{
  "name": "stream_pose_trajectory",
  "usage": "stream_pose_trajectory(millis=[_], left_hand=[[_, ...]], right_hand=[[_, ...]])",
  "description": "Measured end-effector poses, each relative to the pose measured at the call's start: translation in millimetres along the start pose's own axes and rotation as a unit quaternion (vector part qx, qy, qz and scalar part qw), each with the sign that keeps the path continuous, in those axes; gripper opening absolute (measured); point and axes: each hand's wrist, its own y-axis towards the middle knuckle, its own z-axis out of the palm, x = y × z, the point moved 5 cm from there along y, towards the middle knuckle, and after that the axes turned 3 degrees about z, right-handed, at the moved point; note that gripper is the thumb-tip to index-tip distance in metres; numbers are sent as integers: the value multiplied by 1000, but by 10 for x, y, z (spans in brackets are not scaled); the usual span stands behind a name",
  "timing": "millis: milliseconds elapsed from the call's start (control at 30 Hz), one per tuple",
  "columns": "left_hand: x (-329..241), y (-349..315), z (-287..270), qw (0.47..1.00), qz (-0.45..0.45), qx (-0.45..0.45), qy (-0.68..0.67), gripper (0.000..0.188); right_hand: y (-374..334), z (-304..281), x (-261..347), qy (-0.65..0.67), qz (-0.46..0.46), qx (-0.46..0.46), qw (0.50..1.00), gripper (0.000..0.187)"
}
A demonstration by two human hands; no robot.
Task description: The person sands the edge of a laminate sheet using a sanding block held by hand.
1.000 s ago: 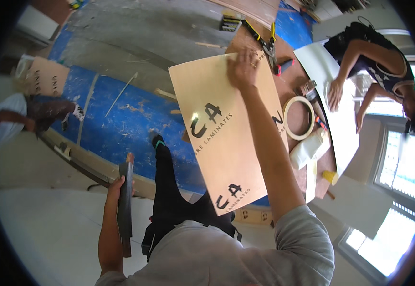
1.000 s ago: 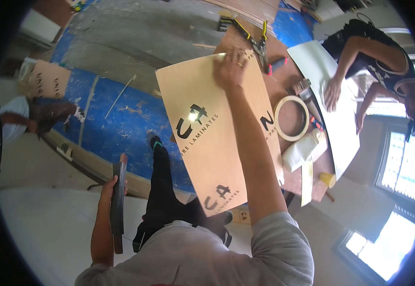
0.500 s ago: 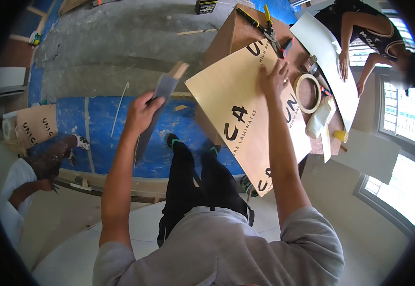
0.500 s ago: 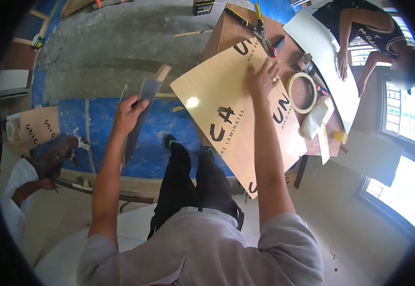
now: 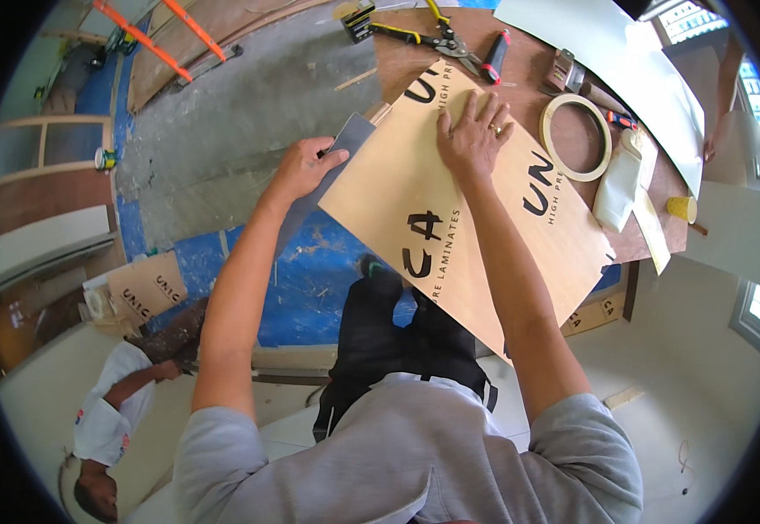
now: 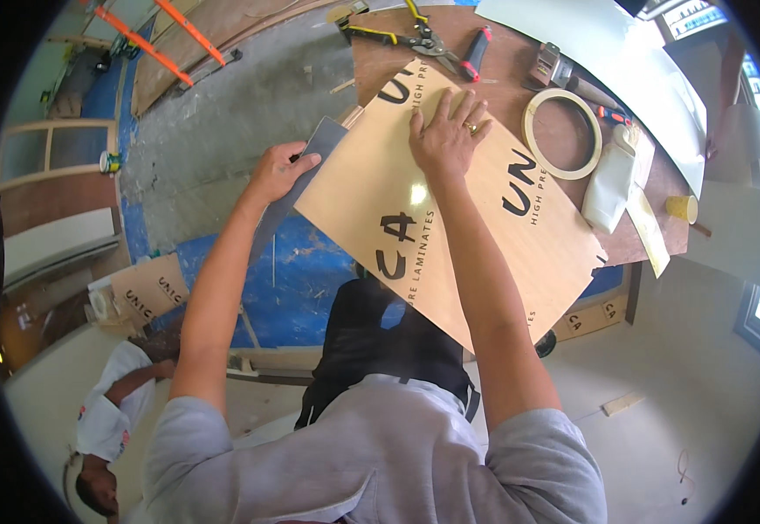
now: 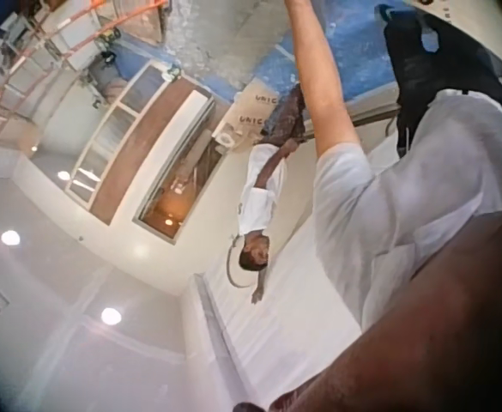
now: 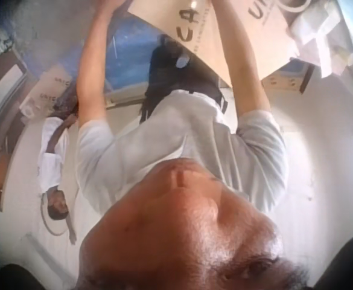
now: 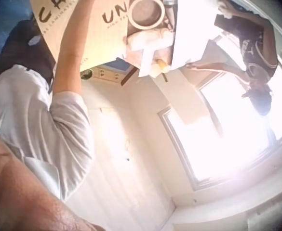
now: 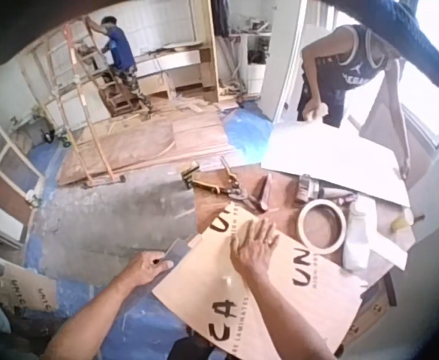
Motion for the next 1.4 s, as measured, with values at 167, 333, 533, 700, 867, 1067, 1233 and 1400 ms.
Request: stream_pose_trajectory(millis=[167, 333, 533, 700, 867, 1067, 1233, 1400], left_hand=[[-253, 797, 182, 989, 52, 14, 137, 39], [-124, 1433, 142, 995, 101, -3, -13, 32], [703, 308, -245, 993, -67, 21, -93, 28], [692, -305, -22, 977, -119, 29, -175, 28], [664, -413, 130, 971, -111, 58, -202, 26], [528, -846, 221, 966, -124, -24, -223, 24], [498, -314, 302, 994, -63, -8, -92, 23], [208, 578, 296, 986, 86, -110, -94, 25]], right_hand=[[50, -101, -42, 42, 6, 4, 999, 78], [23, 0, -9, 40, -15, -26, 999, 75], [-112, 21, 321, 67, -101, 38, 992, 73], [285, 90, 48, 77, 11, 0, 997, 71], [263, 166, 151, 60, -2, 1, 998, 72], [-47, 203, 365, 58, -64, 22, 996, 70], [-67, 188, 317, 64, -37, 36, 997, 73], [-128, 322, 451, 74, -33, 109, 991, 81]])
